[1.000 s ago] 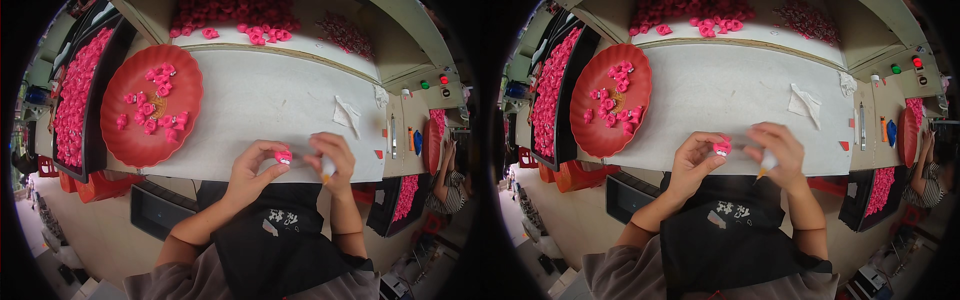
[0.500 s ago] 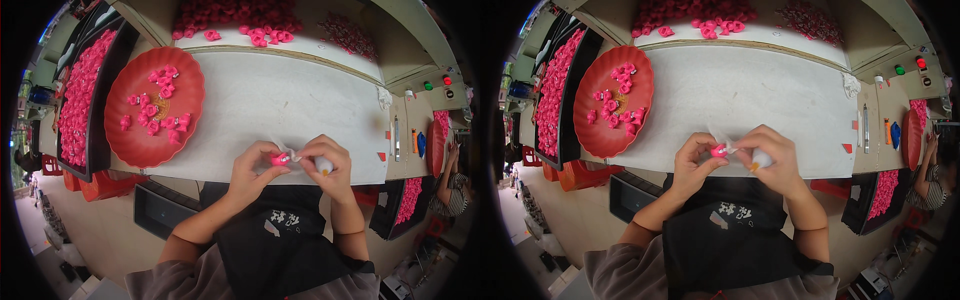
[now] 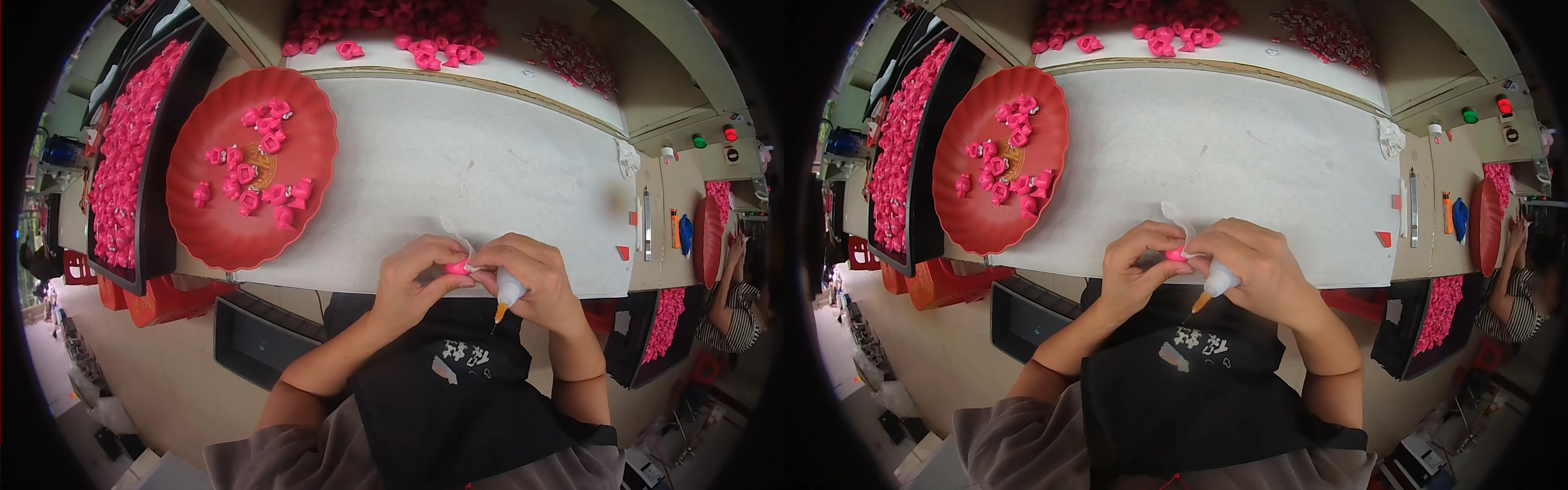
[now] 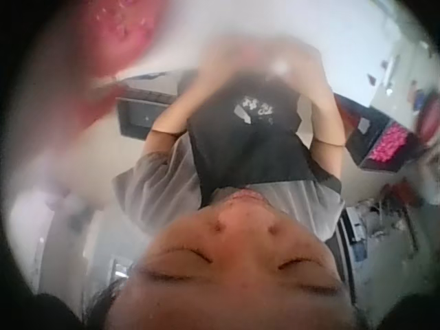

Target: The person repeatedly picks up small pink plastic pieces from a red tray, applies glue from a bottle to each piece, and places them on a white surface. The process is repetitive and focused on individual assembly of the decorative items.

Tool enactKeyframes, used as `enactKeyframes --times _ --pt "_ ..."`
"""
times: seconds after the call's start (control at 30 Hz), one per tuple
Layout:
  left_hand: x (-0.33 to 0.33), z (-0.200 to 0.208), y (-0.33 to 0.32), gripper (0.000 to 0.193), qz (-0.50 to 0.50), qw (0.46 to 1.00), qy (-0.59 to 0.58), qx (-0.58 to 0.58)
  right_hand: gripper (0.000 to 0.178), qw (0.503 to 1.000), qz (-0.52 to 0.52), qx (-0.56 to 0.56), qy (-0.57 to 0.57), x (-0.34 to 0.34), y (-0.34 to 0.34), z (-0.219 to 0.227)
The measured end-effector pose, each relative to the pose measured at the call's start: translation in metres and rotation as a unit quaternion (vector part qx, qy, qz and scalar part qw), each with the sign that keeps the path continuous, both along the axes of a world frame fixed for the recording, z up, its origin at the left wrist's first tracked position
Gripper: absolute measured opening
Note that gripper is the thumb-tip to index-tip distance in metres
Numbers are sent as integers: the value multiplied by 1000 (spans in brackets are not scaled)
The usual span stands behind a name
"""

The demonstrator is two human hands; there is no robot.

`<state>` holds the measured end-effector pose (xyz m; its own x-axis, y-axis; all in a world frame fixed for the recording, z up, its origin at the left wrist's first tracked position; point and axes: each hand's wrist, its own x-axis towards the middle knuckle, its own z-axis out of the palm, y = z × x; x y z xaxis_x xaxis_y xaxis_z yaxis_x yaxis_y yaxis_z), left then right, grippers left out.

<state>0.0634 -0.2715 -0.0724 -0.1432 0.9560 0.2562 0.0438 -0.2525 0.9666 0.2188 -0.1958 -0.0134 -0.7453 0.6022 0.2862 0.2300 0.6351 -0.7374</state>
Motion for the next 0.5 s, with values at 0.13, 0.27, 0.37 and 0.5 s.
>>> enactKeyframes --times 0.13,0.27,0.37,0.5 --pt "1 -4 0 24 -39 999 0 -6 18 998 47 -38 -8 6 10 -2" --pt "-3 1 1 21 -77 993 -88 -35 17 981 30 -187 42 12 10 -5" --pt "-3 6 4 19 -139 961 -229 -70 19 964 -32 -235 121 19 5 -12" --pt "-5 8 4 14 -178 926 -310 -121 20 984 -27 -105 140 16 2 -7"
